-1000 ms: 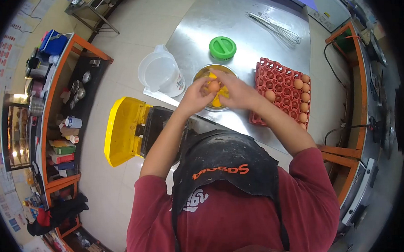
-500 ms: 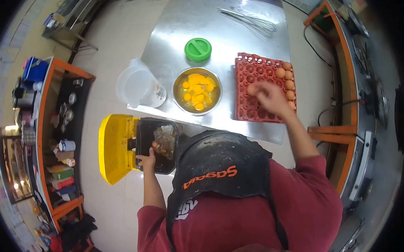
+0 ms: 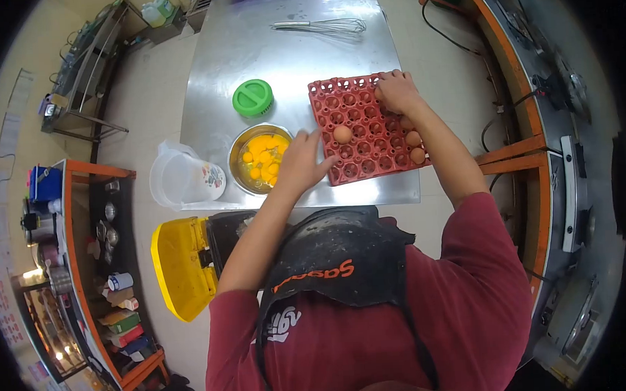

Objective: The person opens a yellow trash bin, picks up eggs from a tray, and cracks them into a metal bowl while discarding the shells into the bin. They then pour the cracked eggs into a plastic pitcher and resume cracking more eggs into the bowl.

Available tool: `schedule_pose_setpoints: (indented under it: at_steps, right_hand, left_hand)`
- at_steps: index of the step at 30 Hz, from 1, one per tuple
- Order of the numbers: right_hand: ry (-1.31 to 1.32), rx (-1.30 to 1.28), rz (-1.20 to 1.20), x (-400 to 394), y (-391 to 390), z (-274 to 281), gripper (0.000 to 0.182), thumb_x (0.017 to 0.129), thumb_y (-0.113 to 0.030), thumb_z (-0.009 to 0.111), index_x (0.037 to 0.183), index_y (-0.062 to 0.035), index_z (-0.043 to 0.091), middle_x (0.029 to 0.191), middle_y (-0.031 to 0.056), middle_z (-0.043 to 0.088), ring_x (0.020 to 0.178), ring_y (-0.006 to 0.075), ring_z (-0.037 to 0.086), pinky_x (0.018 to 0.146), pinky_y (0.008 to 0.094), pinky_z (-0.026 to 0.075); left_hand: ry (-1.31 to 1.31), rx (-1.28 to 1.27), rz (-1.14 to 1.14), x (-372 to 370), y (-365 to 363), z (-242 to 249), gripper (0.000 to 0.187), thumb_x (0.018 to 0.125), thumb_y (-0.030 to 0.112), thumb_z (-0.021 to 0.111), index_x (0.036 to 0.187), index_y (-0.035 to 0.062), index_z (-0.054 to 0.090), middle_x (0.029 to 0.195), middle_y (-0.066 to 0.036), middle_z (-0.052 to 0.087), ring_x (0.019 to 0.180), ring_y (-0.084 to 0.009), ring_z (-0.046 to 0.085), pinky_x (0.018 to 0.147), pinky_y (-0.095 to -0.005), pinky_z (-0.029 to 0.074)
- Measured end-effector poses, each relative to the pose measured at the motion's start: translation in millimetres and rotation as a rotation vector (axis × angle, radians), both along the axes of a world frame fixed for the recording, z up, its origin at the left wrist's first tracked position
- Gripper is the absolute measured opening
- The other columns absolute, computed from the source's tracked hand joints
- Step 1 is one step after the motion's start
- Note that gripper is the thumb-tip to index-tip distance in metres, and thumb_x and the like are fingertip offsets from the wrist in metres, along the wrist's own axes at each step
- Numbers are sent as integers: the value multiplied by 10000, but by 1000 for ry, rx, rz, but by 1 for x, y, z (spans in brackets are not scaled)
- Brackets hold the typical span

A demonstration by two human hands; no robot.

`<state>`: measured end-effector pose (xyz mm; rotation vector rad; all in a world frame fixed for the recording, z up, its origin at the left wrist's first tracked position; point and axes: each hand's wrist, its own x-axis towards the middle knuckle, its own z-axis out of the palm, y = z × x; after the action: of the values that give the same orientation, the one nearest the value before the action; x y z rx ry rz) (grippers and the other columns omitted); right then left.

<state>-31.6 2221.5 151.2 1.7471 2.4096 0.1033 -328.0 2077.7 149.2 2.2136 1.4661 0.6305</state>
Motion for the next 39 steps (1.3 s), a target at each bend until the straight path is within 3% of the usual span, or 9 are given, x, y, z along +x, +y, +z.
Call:
schedule_pose_setpoints:
  at_steps: [3,7,10,12,14,18,26,35,39]
  right_hand:
    - [184,314,191,22,-9,-17,304,850,-141,620,1135,-43,656,1190,120,659,1113,328,610,955,478,465]
    - [780,47,-123,15,-61,6,234,930,-148,603,1120,-15,624,1082,128,674,995,245,646,833,377,508]
    - [1560,-194,-431,10,-94,-31,232,977,-189,592,1121,-7,605,1012,101,678,867,169,652,724,302,519]
    - [1852,-572,-698,-6,-116,0,233,1001,-201,579,1122,-3,595,1014,80,671,844,117,642,699,270,520]
    - [1895,-230,-571,-30,-127,0,256,982,-162,630,1169,-4,558,1042,89,657,866,118,652,725,274,547]
    - [1383,291,18,-55,-130,12,436,902,-148,760,1221,1,503,1067,115,634,900,155,655,771,279,556]
    - [1049,342,130,-50,-125,9,523,859,-154,814,1233,8,488,1106,127,634,1006,172,648,803,295,569]
    - [2140,-544,-437,-39,-109,16,312,1075,-346,524,1134,-49,598,959,56,673,799,123,656,743,230,508]
    - [2079,-766,-498,-55,-117,61,359,1076,-413,505,1125,-72,606,903,22,672,739,73,609,619,192,450]
  left_hand:
    - [229,-59,-17,38,36,0,547,755,295,836,1210,68,633,1157,-188,562,1077,-371,572,897,-469,497]
    - [352,-166,-98,48,56,-4,533,714,253,836,1182,104,629,1211,-178,533,1153,-381,519,936,-486,481]
    - [252,77,-72,46,50,-14,484,762,242,841,1164,70,631,1133,-141,599,1054,-287,599,860,-417,521]
    - [-314,-403,-23,40,51,-23,433,818,228,823,1158,37,633,1054,-92,638,959,-198,630,789,-343,528]
    - [-800,-653,-23,42,47,-9,383,902,212,785,1161,-15,617,928,-4,668,807,-62,628,678,-225,502]
    - [-829,-746,-110,46,45,6,376,910,191,766,1187,-1,600,961,-2,659,816,-69,610,703,-238,505]
    - [-812,-704,-192,50,46,-7,310,918,117,675,1194,-1,595,984,-7,653,842,-65,608,727,-240,512]
    - [-33,-339,42,45,53,-24,586,856,344,782,1279,-2,569,1055,-178,679,914,-281,674,807,-351,533]
    - [-539,-375,35,37,41,-3,586,932,313,722,1386,11,507,1125,-142,643,963,-191,624,818,-317,516]
